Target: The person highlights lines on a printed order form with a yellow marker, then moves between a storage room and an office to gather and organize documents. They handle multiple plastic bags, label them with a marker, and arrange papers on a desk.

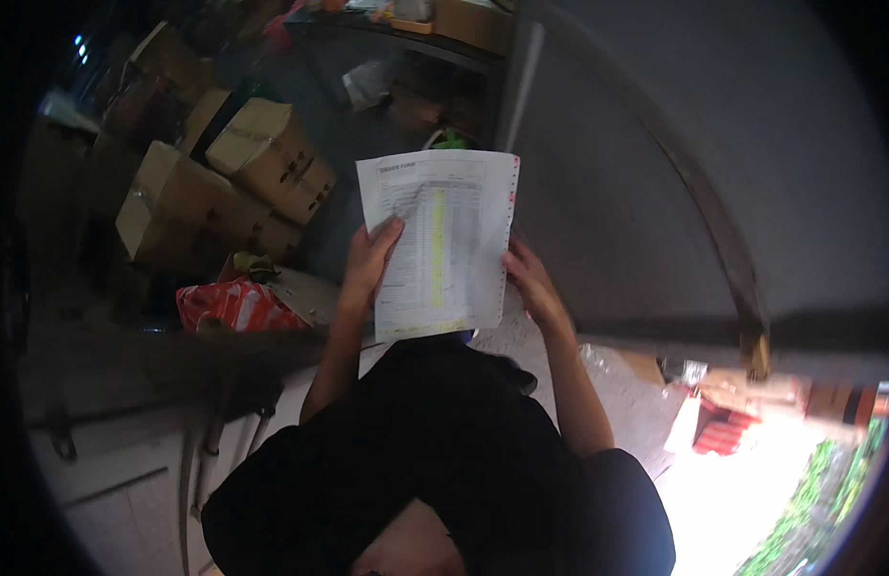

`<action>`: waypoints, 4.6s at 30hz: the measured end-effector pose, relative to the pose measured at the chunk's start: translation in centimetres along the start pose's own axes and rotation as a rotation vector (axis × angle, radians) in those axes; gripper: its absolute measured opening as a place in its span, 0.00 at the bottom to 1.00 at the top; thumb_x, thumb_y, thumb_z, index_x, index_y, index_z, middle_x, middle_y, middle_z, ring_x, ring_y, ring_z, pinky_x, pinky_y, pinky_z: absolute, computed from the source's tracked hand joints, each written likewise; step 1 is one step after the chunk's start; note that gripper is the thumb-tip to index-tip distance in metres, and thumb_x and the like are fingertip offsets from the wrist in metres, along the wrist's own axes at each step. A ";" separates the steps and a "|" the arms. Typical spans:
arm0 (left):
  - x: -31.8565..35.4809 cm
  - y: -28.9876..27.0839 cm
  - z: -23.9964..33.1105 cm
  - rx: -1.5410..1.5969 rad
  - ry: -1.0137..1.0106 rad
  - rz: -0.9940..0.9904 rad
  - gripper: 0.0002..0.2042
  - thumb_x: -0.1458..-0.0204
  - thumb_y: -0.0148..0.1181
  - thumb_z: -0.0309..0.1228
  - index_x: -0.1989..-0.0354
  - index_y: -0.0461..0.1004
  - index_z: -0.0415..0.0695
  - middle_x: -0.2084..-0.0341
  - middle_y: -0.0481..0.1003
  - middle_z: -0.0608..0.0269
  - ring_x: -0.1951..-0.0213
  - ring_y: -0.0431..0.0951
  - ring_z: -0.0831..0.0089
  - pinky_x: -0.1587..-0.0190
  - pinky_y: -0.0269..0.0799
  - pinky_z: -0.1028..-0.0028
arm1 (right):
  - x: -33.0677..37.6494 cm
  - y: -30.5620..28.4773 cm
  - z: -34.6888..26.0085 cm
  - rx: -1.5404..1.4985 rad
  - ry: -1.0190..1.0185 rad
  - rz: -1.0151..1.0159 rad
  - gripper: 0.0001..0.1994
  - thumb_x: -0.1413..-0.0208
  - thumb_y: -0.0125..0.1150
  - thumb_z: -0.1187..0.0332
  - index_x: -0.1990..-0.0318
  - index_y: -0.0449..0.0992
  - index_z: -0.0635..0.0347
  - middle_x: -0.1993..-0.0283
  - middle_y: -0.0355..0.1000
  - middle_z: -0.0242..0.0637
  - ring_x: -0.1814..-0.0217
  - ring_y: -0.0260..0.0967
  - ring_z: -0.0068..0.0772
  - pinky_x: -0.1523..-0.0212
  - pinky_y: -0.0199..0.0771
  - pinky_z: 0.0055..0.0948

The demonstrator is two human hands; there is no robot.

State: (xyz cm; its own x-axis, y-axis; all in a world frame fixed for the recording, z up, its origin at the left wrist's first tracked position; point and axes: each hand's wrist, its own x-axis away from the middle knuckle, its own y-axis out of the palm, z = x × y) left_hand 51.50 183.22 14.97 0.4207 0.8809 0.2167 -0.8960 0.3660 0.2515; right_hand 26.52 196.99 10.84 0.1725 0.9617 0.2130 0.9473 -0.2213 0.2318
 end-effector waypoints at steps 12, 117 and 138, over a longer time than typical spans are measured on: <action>-8.2 -12.3 6.6 0.022 0.157 0.576 0.18 0.45 0.69 0.35 0.52 0.76 0.36 0.61 0.80 0.59 0.60 0.78 0.77 0.55 0.74 0.74 | -29.0 14.2 -7.6 0.085 -0.084 -0.191 0.12 0.38 0.64 0.67 0.53 0.76 0.65 0.57 0.78 0.32 0.60 0.73 0.17 0.57 0.73 0.21; 33.0 57.6 -20.1 -0.214 -0.866 -2.382 0.08 0.45 0.63 0.18 0.57 0.79 0.32 0.66 0.81 0.60 0.66 0.80 0.77 0.60 0.76 0.80 | 50.3 3.7 7.4 -0.584 -1.887 2.019 0.25 0.39 0.55 0.59 0.40 0.69 0.69 0.46 0.76 0.46 0.46 0.75 0.42 0.43 0.77 0.39; 64.1 76.7 -32.9 -0.212 -1.281 -2.577 0.62 0.63 0.80 0.40 0.23 0.37 0.53 0.28 0.50 0.43 0.30 0.57 0.54 0.31 0.56 0.55 | 90.9 -14.7 9.7 -0.597 -0.957 2.420 0.23 0.42 0.64 0.76 0.39 0.67 0.62 0.47 0.74 0.38 0.47 0.73 0.26 0.52 0.77 0.28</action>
State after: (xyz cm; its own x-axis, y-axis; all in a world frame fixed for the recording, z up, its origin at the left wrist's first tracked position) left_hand 5.12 277.65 17.14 -0.2230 -0.9746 -0.0202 0.7498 -0.1847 0.6354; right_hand 30.89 289.27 17.64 0.3364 -0.9262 0.1704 -0.8521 -0.2223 0.4739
